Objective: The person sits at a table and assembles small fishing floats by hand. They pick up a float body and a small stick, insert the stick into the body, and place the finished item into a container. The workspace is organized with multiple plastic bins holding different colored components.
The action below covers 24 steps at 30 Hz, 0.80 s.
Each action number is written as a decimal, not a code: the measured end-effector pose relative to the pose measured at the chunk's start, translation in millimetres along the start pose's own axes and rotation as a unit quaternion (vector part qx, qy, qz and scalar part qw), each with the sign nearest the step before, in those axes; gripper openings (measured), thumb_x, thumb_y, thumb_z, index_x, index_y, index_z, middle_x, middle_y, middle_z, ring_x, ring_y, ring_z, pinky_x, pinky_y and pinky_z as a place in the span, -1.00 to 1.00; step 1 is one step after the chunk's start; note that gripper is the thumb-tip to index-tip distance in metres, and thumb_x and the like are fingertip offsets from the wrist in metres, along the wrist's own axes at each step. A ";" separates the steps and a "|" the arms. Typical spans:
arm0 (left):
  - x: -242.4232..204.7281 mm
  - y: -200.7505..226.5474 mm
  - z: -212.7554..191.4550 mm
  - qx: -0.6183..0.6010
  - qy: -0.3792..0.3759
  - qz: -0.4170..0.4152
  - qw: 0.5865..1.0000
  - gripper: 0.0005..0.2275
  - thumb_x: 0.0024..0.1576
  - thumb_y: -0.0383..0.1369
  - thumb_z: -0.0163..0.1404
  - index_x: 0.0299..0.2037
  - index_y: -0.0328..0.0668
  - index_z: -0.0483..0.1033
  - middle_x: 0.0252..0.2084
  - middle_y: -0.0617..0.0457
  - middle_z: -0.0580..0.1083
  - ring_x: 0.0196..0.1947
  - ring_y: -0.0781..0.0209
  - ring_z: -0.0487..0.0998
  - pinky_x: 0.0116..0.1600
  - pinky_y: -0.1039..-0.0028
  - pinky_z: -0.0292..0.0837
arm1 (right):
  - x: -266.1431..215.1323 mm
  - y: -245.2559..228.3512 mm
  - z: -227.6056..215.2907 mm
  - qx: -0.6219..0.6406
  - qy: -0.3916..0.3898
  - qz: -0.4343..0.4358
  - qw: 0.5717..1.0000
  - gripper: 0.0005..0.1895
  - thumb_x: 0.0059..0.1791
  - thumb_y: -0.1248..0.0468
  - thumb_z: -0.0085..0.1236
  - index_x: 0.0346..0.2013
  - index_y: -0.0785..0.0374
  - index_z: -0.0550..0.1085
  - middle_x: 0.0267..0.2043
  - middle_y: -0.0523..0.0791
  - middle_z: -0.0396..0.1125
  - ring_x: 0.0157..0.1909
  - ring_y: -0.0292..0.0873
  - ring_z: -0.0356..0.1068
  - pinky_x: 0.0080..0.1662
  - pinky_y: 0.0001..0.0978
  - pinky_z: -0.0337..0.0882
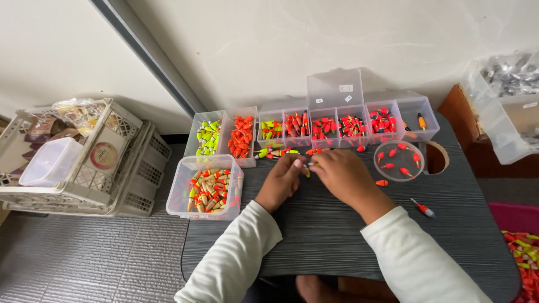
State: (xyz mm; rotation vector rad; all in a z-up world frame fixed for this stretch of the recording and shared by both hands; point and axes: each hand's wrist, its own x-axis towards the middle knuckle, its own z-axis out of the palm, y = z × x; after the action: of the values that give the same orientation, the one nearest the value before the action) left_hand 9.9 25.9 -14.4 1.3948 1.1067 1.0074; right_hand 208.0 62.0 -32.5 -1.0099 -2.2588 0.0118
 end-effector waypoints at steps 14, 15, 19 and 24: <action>-2.4 -23.2 -2.2 0.014 -0.009 -0.011 1.000 -0.74 0.37 -0.31 -0.22 -0.23 -0.28 0.49 -0.53 -0.02 0.42 -0.67 0.26 0.41 -0.57 0.56 0.38 | 1.3 -37.7 -11.8 0.229 0.024 0.120 0.966 -0.78 0.11 0.21 0.00 0.06 0.08 0.44 -0.44 -0.13 0.40 -0.39 -0.04 0.45 -0.27 -0.23 0.48; -3.2 -21.6 0.0 0.020 -0.003 0.006 1.000 -0.82 0.34 -0.36 -0.13 -0.22 -0.28 0.48 -0.54 -0.01 0.42 -0.67 0.27 0.39 -0.58 0.58 0.36 | 2.2 -39.7 -14.0 0.235 0.034 0.136 0.962 -0.78 0.11 0.23 -0.02 0.06 0.06 0.44 -0.45 -0.13 0.41 -0.41 -0.04 0.45 -0.30 -0.22 0.48; -5.1 -31.1 4.9 0.028 0.034 0.049 0.998 -0.88 0.21 -0.47 0.07 -0.12 -0.36 0.50 -0.46 -0.11 0.49 -0.59 0.24 0.46 -0.51 0.54 0.42 | 2.4 -38.2 -9.9 0.240 0.031 0.166 0.956 -0.80 0.11 0.23 0.00 0.02 0.01 0.46 -0.45 -0.14 0.44 -0.42 -0.06 0.44 -0.30 -0.23 0.47; -14.0 -0.3 11.2 0.014 0.058 0.016 0.998 -0.83 0.33 -0.37 -0.11 -0.09 -0.31 0.51 -0.38 -0.13 0.53 -0.49 0.26 0.49 -0.41 0.52 0.52 | 5.3 -42.2 -14.9 0.232 0.032 0.172 0.957 -0.81 0.11 0.26 -0.01 0.01 0.05 0.46 -0.44 -0.10 0.45 -0.41 0.00 0.46 -0.32 -0.16 0.49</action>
State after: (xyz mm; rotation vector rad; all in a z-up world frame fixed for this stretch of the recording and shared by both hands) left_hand 17.6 9.9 -16.0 1.3951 1.1918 1.1118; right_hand 185.9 32.3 -6.8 -1.1019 -1.8655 0.6213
